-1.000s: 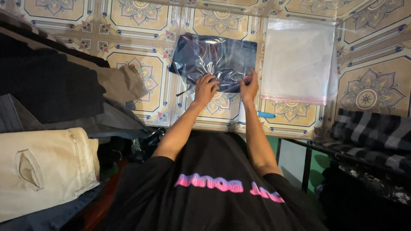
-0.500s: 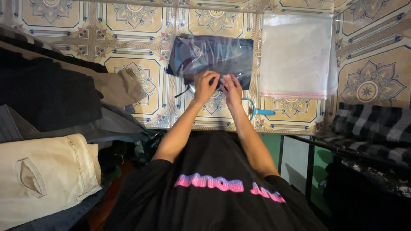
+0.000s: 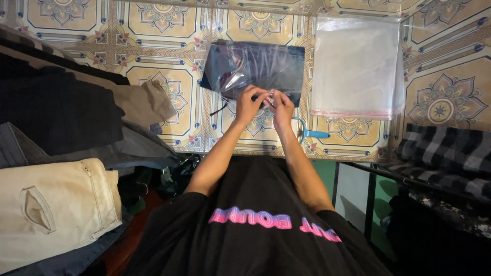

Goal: The person cleans a pair of jeans using a lint roller and then folds them and places them inside a plastic bag.

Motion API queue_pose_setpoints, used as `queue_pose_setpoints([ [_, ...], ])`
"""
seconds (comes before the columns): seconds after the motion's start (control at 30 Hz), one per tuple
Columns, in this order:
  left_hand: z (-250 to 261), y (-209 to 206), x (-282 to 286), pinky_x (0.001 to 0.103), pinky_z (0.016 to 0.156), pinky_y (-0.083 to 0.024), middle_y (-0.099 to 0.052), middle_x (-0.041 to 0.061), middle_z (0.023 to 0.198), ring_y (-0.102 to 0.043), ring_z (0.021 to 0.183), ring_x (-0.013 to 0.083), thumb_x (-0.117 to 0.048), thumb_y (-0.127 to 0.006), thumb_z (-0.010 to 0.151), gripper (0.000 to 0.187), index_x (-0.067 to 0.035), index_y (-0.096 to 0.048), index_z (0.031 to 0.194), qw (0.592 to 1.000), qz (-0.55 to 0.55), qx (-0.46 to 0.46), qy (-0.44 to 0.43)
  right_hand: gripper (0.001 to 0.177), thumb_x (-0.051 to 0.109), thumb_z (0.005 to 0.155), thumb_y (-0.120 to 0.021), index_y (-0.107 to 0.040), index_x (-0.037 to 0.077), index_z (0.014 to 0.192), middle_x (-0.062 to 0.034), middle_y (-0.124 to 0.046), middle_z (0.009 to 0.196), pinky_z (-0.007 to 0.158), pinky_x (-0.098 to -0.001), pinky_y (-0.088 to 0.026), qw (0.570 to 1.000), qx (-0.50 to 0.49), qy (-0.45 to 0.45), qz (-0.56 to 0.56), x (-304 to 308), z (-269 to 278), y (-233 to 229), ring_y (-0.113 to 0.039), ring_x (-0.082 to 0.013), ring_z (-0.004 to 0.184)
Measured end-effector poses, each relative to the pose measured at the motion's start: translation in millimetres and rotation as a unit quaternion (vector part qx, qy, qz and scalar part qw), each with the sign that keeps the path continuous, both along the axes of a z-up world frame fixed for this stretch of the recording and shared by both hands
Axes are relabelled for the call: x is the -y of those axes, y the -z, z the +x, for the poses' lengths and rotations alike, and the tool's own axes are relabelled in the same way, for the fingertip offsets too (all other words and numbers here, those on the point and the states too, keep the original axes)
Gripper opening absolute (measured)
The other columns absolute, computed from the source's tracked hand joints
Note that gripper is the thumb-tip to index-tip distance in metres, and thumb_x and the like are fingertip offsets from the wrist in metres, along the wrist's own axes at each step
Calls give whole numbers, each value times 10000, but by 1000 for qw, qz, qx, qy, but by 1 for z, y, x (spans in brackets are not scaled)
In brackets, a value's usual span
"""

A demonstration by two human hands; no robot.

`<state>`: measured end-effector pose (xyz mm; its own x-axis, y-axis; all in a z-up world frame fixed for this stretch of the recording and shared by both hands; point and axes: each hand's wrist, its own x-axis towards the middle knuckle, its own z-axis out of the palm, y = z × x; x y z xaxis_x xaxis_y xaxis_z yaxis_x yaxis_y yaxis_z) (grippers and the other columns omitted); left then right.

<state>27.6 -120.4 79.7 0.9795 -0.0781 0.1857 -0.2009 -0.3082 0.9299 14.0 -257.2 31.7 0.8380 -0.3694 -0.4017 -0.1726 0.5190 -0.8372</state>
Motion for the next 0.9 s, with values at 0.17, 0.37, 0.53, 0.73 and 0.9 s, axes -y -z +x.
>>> queue_pose_setpoints([
  [0.17, 10, -5, -3, 409, 903, -533, -697, 65, 901, -715, 947, 312, -230, -761, 939, 79, -166, -778, 982, 998, -30, -12, -48, 189, 171, 1014, -631, -728, 40, 1111, -179, -768, 1006, 738, -448, -681, 1000, -9, 6, -24, 11, -2, 4, -785, -288, 817],
  [0.37, 25, -32, -14, 375, 811, -544, -659, 45, 882, -695, 885, 284, -237, -721, 978, 72, -170, -741, 996, 985, 14, 86, -146, 370, 58, 934, -661, -569, 121, 1287, -99, -728, 983, 677, -321, -644, 974, -14, 25, -225, 24, -4, 20, -744, -196, 790],
  [0.53, 29, -53, -18, 379, 762, -534, -621, 19, 911, -676, 852, 282, -254, -719, 986, 78, -180, -741, 991, 966, 109, 203, -116, 621, 31, 801, -765, -442, 93, 1328, -85, -415, 1182, 888, -414, -454, 820, 179, 112, -532, 10, -7, -70, -502, -245, 985],
  [0.73, 25, -64, -20, 396, 705, -542, -601, 40, 902, -670, 816, 314, -199, -660, 1023, 104, -122, -730, 1014, 943, 190, 267, -65, 273, -75, 747, -625, -701, 52, 977, -104, -679, 1139, 995, -424, -483, 658, 355, -190, -636, -7, 13, -103, -629, -326, 1131],
  [0.9, 24, -61, -23, 386, 732, -555, -620, 14, 956, -698, 857, 284, -159, -645, 995, 108, -177, -750, 1011, 916, 220, 334, -31, 371, 131, 892, -614, -704, -11, 1223, -296, -741, 1059, 1049, -523, -474, 561, 83, -345, -748, -24, 36, -60, -726, -447, 1051],
])
